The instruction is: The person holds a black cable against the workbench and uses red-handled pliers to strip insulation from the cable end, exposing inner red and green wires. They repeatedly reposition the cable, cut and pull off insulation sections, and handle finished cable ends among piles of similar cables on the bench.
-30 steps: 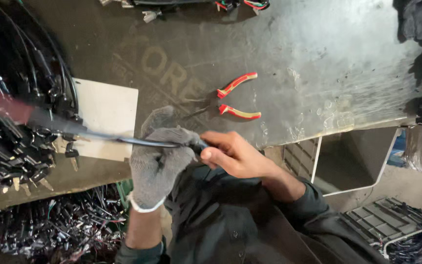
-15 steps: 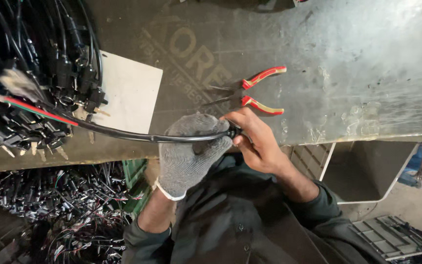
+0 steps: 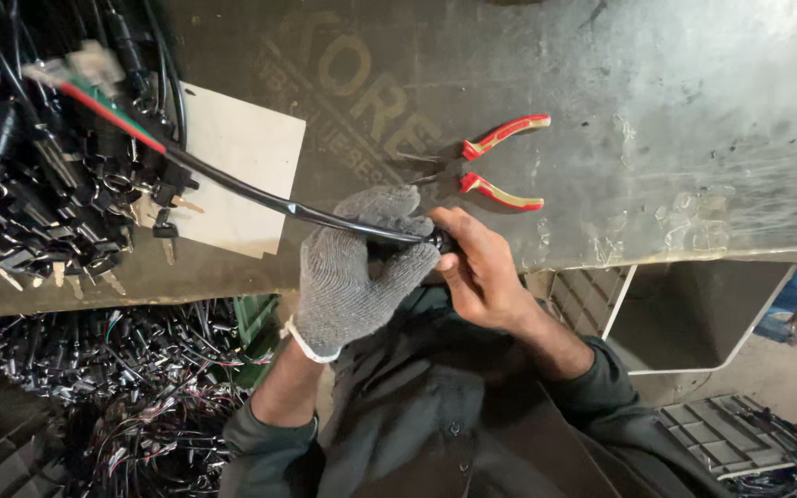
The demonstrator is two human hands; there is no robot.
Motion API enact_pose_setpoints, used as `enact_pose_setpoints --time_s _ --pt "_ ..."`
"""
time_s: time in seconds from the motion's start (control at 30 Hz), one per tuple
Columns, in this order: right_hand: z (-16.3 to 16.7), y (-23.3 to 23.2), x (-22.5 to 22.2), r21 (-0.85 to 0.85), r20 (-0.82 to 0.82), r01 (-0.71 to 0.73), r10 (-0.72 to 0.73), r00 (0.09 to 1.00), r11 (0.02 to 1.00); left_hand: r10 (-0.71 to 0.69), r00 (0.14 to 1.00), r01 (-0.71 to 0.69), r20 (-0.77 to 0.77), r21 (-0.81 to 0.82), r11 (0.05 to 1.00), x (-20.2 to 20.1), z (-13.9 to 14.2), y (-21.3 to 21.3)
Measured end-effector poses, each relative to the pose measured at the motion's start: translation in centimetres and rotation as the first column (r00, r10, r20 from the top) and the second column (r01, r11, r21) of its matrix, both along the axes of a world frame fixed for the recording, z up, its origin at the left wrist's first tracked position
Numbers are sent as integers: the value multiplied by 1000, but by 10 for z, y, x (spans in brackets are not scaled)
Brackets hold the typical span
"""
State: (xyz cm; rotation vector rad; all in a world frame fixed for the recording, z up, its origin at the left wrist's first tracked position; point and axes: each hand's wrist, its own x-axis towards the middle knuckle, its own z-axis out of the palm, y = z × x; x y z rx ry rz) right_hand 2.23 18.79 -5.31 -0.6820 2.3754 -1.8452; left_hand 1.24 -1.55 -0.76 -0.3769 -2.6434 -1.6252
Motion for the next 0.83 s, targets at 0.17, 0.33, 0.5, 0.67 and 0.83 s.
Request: enact_pose_setpoints --time_s 0.17,0.33,0.5,0.67,0.83 --pt "4 -6 -8 143 4 38 -39 999 989 190 978 -202 91 158 967 6 -10 12" --pt "7 -2 -7 217 -185 85 -45 982 972 132 991 -131 -3 105 986 0 -10 8" --pt "5 0 -10 -103 209 5 17 978 995 95 972 -127 215 140 982 5 -4 8" --pt "-4 9 -10 -181 548 -23 121 828 983 117 977 -151 -181 -185 971 20 -15 18" --pt "-4 9 -6 -378 369 -118 266 890 918 -146 885 18 441 281 959 28 -47 2"
